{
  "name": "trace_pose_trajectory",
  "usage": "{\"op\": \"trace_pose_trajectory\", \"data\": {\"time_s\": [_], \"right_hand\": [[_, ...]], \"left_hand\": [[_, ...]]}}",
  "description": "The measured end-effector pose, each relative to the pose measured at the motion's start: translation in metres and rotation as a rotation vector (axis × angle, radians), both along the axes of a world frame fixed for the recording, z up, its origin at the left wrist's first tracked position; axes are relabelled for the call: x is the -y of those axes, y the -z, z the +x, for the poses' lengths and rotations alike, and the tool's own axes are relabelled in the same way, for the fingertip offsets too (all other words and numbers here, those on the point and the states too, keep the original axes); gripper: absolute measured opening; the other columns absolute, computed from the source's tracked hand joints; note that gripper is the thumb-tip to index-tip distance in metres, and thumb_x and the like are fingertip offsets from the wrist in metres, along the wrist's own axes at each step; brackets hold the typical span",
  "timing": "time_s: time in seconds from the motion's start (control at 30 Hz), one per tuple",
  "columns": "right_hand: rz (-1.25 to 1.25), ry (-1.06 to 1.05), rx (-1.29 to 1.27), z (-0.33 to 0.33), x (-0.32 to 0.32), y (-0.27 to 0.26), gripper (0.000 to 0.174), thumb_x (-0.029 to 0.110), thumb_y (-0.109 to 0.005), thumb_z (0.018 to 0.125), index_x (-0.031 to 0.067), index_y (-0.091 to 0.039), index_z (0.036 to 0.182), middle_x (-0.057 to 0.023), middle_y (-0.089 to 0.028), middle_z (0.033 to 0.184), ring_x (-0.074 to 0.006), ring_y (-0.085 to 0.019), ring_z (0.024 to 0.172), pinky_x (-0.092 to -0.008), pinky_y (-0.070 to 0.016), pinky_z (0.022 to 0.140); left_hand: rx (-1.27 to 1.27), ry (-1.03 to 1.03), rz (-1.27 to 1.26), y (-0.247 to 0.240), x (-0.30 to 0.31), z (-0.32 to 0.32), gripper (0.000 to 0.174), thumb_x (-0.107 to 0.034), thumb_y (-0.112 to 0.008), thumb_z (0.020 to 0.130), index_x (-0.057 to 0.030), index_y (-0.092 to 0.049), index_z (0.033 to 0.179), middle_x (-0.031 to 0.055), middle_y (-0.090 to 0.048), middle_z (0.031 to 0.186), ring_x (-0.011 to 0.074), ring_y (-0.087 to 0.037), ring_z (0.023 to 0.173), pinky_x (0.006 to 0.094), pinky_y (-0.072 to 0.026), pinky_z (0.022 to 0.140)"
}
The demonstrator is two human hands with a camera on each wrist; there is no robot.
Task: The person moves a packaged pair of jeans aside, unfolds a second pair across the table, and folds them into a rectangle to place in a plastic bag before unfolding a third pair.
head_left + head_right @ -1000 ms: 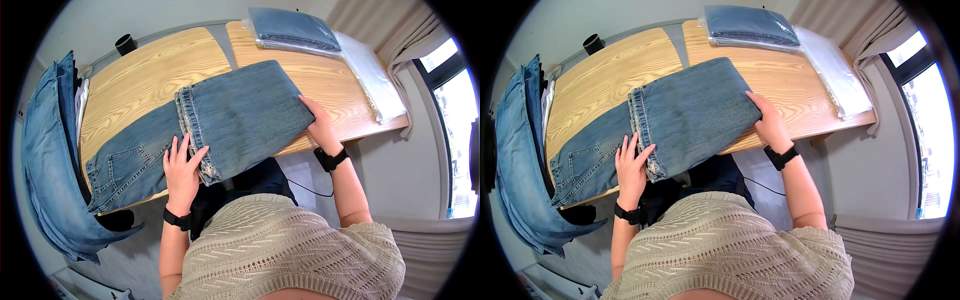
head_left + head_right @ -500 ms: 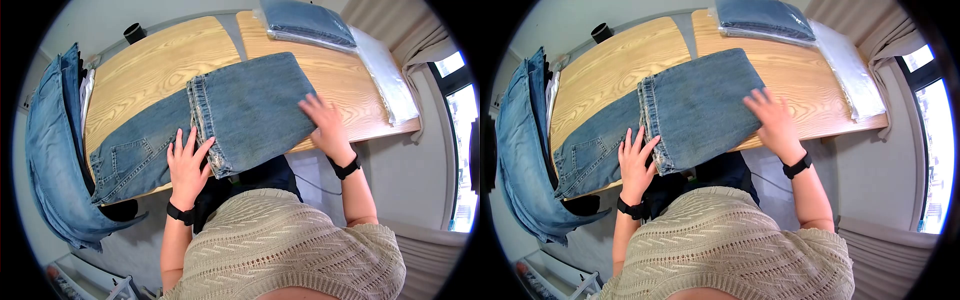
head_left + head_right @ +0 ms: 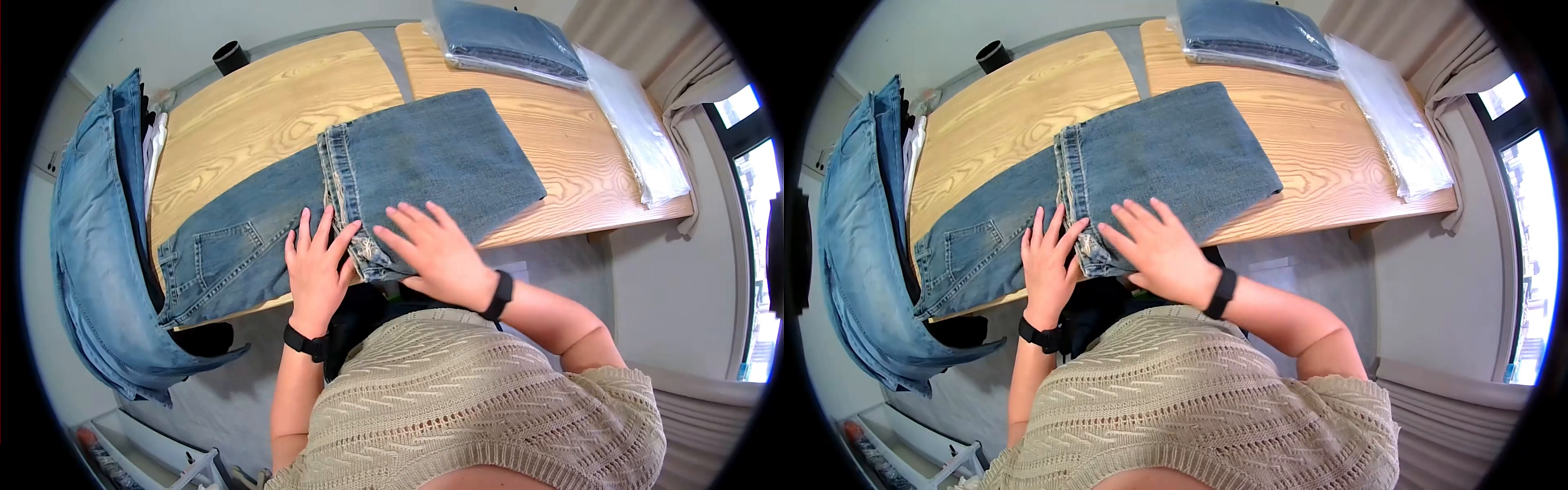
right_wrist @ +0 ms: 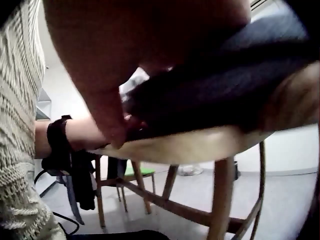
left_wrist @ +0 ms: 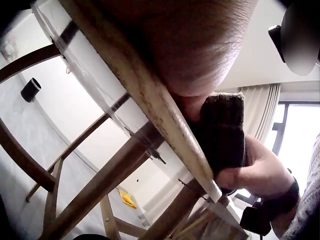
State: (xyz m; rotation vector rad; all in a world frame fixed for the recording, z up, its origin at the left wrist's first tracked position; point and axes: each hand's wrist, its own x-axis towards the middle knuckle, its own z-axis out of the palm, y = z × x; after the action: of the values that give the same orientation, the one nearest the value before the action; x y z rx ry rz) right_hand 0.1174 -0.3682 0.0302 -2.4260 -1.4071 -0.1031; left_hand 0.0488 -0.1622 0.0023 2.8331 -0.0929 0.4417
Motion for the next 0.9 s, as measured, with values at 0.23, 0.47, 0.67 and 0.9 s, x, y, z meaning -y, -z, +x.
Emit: {"op": "trace_pose_trajectory", "data": {"time_s": [0.23, 0.47, 0.67, 0.9], "right_hand": [[0.340, 0.453, -0.445, 0.022, 0.000, -0.041, 0.016, 0.008, -0.056, 0.080, -0.0024, -0.057, 0.091, -0.0264, -0.061, 0.087, -0.0416, -0.059, 0.078, -0.0453, -0.0475, 0.067], [1.459, 0.408, -1.211, 0.127, 0.169, -0.123, 0.034, 0.020, -0.047, 0.096, -0.0078, -0.053, 0.115, -0.0170, -0.062, 0.111, -0.0268, -0.063, 0.097, -0.0372, -0.0513, 0.088], [1.686, 0.705, -0.799, 0.189, 0.327, -0.085, 0.028, 0.015, -0.048, 0.096, -0.0064, -0.054, 0.112, -0.0158, -0.062, 0.110, -0.0268, -0.062, 0.097, -0.0362, -0.0519, 0.087], [1.470, 0.993, -1.037, 0.200, 0.410, 0.014, 0.021, 0.009, -0.051, 0.093, -0.0010, -0.052, 0.111, -0.0137, -0.062, 0.103, -0.0224, -0.062, 0.091, -0.0377, -0.0533, 0.082]], "left_hand": [[0.010, -0.022, -0.051, 0.002, -0.002, 0.001, 0.052, -0.027, -0.058, 0.084, -0.0159, -0.047, 0.134, 0.0070, -0.043, 0.140, 0.0351, -0.030, 0.133, 0.0521, -0.0227, 0.106], [-0.058, -0.038, 0.142, -0.008, 0.005, 0.004, 0.047, -0.027, -0.052, 0.087, -0.0125, -0.049, 0.132, 0.0084, -0.039, 0.142, 0.0364, -0.029, 0.133, 0.0501, -0.0234, 0.105], [-0.120, -0.091, 0.120, -0.014, 0.013, 0.007, 0.050, -0.018, -0.051, 0.083, -0.0118, -0.046, 0.132, 0.0092, -0.038, 0.142, 0.0351, -0.026, 0.135, 0.0504, -0.0211, 0.107], [-0.155, -0.109, 0.152, -0.011, 0.011, 0.002, 0.051, -0.018, -0.050, 0.081, -0.0103, -0.046, 0.131, 0.0106, -0.038, 0.141, 0.0365, -0.023, 0.136, 0.0512, -0.0200, 0.108]]}}
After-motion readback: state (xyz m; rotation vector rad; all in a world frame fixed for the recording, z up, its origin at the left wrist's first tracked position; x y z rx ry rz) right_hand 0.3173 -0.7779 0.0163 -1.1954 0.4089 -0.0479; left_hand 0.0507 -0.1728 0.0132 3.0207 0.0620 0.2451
